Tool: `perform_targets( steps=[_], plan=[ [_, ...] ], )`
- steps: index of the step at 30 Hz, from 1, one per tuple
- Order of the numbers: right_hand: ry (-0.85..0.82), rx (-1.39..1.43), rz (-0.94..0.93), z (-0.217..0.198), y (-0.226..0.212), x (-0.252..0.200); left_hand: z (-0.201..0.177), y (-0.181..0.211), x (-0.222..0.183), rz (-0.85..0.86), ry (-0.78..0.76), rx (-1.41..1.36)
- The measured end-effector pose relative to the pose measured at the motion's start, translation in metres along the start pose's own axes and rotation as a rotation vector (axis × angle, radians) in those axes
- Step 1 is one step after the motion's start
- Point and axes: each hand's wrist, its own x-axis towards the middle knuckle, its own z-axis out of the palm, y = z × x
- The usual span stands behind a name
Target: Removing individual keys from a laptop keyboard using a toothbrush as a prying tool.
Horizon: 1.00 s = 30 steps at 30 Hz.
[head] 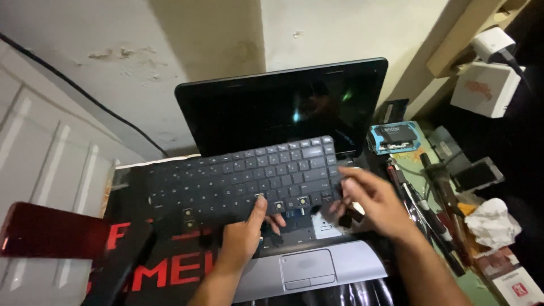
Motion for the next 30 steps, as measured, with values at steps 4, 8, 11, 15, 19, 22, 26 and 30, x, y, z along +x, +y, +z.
perform_targets(
  steps=[4,8,11,15,19,22,26,30],
  plan=[
    [0.441,-0.288,-0.157,-0.032,-0.029,-0.017,-0.001,-0.008,0.004,0.082,0.01,-0.017],
    [0.731,-0.409,-0.155,-0.057,-0.018,-0.019,0.001,0.003,-0.002,-0.068,0.107,-0.006],
    [0.588,-0.522,0.103,-0.049,-0.042,-0.016,0.003,0.006,-0.004,-0.141,0.148,0.005],
    [0.222,-0.799,0.597,-0.038,-0.069,-0.016,0.007,0.013,-0.003,-0.076,0.15,-0.051],
    [0.121,-0.85,0.655,-0.033,-0.057,-0.013,0.004,0.02,-0.014,-0.135,0.135,0.028],
    [0.129,-0.854,0.576,-0.032,-0.054,-0.009,0.005,0.03,-0.014,-0.222,0.121,0.124],
    [0.154,-0.775,0.569,-0.039,-0.037,-0.01,0.004,0.03,-0.014,-0.203,0.079,0.182],
    [0.24,-0.523,0.593,-0.051,-0.044,-0.013,0.001,0.027,-0.013,-0.178,0.033,0.176]
  ],
)
